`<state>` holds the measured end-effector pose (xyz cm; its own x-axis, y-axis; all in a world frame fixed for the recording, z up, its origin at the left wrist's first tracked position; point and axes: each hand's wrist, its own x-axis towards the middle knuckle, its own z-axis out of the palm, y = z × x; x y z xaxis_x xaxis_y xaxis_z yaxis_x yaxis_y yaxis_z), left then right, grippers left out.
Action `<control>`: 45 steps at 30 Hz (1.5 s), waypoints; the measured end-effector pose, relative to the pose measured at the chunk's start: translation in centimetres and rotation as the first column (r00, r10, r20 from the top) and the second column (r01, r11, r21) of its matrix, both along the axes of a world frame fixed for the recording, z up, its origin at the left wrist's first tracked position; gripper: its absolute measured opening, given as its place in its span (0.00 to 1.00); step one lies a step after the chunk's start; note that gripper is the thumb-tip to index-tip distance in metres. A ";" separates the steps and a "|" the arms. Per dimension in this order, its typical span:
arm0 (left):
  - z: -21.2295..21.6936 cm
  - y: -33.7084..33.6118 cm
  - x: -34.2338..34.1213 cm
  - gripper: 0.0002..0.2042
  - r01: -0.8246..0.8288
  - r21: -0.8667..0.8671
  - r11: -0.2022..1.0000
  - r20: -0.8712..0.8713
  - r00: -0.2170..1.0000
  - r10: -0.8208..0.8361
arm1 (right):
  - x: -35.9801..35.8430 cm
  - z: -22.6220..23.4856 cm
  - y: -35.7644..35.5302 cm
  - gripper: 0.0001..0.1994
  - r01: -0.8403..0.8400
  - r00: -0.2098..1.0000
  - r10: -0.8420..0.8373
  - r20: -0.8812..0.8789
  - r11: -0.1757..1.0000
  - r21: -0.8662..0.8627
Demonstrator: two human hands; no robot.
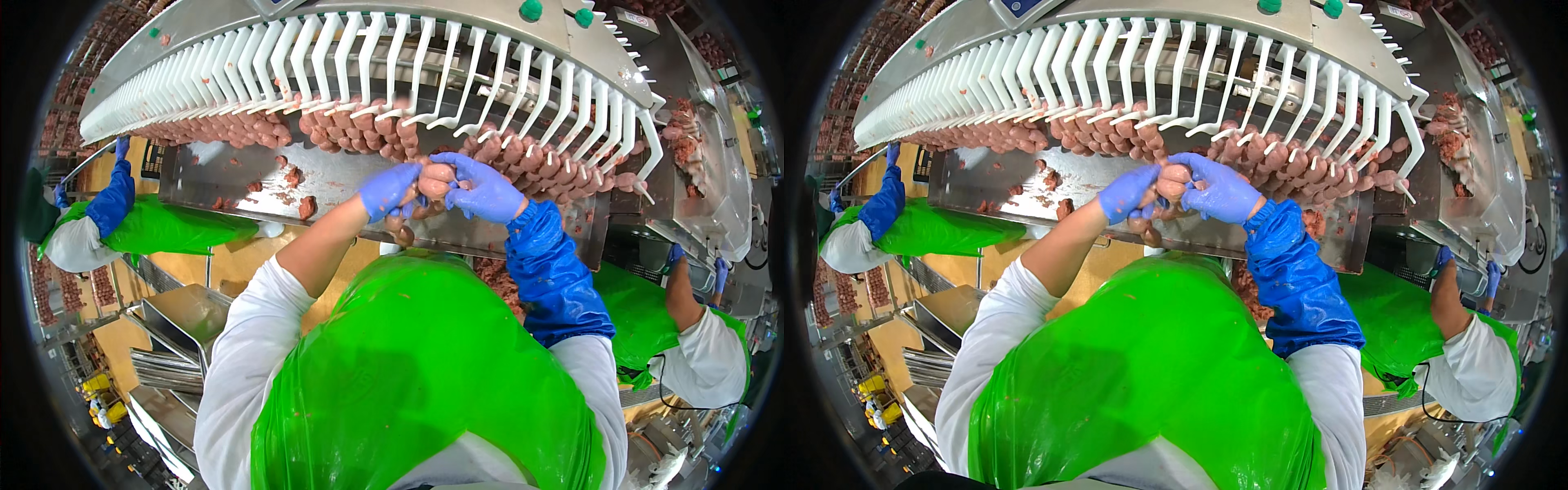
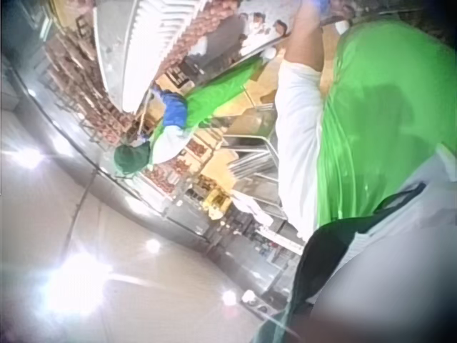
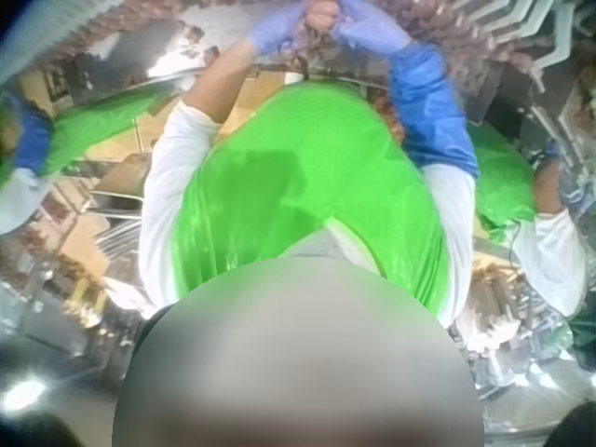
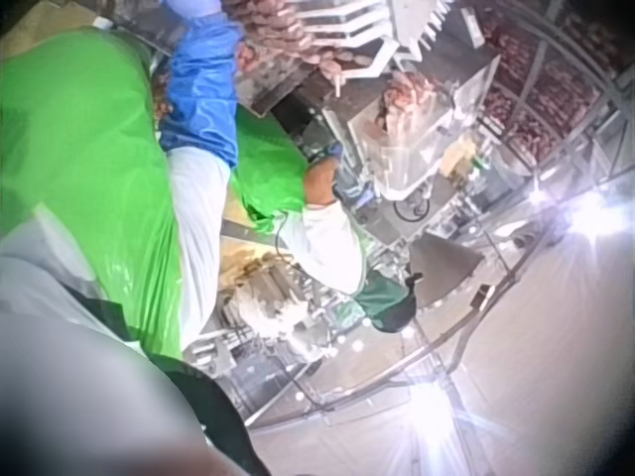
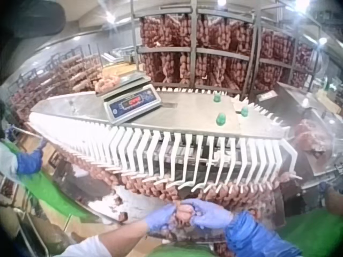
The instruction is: The person repeatedly picks up raw sausage links from a conveyor, ties them into small bundles, and places them onto a rotating rack. The worker also occasionally weighs bundles on a scale and adjusts the links on the rack.
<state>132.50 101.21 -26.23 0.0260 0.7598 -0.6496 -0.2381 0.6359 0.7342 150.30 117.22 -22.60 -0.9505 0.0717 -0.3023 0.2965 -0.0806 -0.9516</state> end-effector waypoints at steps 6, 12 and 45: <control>1.4 1.2 -3.3 0.17 0.741 -0.452 0.497 -0.266 0.420 -0.868 | 1.5 -4.3 1.9 0.18 -0.449 0.887 0.388 0.250 0.604 0.658; 5.1 -0.4 -5.2 0.22 0.571 -0.413 0.709 -0.854 0.027 -0.519 | -0.6 -4.9 -2.2 0.18 -0.405 0.914 0.354 0.198 0.769 0.495; -1.1 3.7 10.5 0.09 -0.059 0.306 0.950 -0.153 0.982 0.110 | 6.5 -15.7 3.4 0.18 0.028 0.885 0.129 -0.448 0.945 0.326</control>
<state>142.99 104.95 -27.37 -0.1357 0.9142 -0.3819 -0.1401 0.3639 0.9208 156.77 120.62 -38.30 -0.9796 0.0362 0.1978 -0.1829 0.2477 -0.9514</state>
